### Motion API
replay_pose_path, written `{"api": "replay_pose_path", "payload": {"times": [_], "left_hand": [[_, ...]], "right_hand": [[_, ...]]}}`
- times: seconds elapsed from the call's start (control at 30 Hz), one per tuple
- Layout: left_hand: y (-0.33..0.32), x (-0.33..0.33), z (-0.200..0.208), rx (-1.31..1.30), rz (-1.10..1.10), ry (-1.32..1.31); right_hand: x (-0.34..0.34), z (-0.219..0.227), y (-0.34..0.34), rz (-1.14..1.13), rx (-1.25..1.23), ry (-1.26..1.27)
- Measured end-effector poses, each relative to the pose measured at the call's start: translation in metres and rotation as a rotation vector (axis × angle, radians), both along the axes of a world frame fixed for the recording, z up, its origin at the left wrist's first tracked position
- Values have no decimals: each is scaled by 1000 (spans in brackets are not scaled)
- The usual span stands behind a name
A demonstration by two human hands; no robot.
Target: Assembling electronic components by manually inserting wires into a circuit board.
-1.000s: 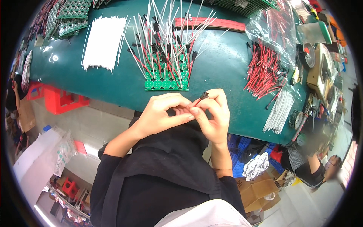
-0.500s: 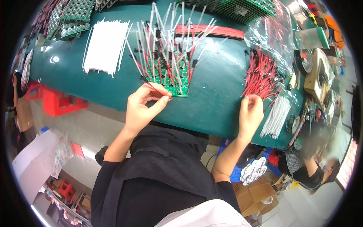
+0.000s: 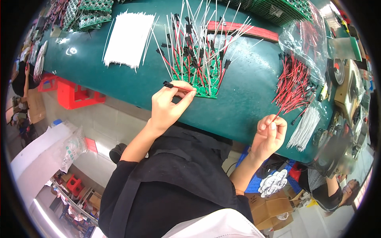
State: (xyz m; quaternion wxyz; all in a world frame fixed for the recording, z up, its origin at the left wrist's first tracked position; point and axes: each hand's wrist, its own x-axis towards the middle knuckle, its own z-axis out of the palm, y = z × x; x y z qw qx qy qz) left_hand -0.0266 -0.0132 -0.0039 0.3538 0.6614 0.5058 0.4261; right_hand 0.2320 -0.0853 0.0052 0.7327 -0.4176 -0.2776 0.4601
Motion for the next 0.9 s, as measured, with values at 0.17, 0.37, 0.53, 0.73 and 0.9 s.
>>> {"api": "replay_pose_path", "payload": {"times": [0.17, 0.37, 0.53, 0.73, 0.9], "left_hand": [[0, 1, -3, 48, 8, 24], [-1, 2, -3, 78, 9, 38], [-2, 5, -7, 88, 39, 30], [-1, 6, -6, 128, 41, 56], [-2, 8, -5, 173, 45, 116]], "right_hand": [[-9, 4, 6, -33, -16, -46], [-10, 7, 8, -14, 4, -69], [-13, 7, 8, -10, -4, -34], [-14, 8, 8, 21, 4, -21], [-18, 10, 7, 10, -42, -116]]}}
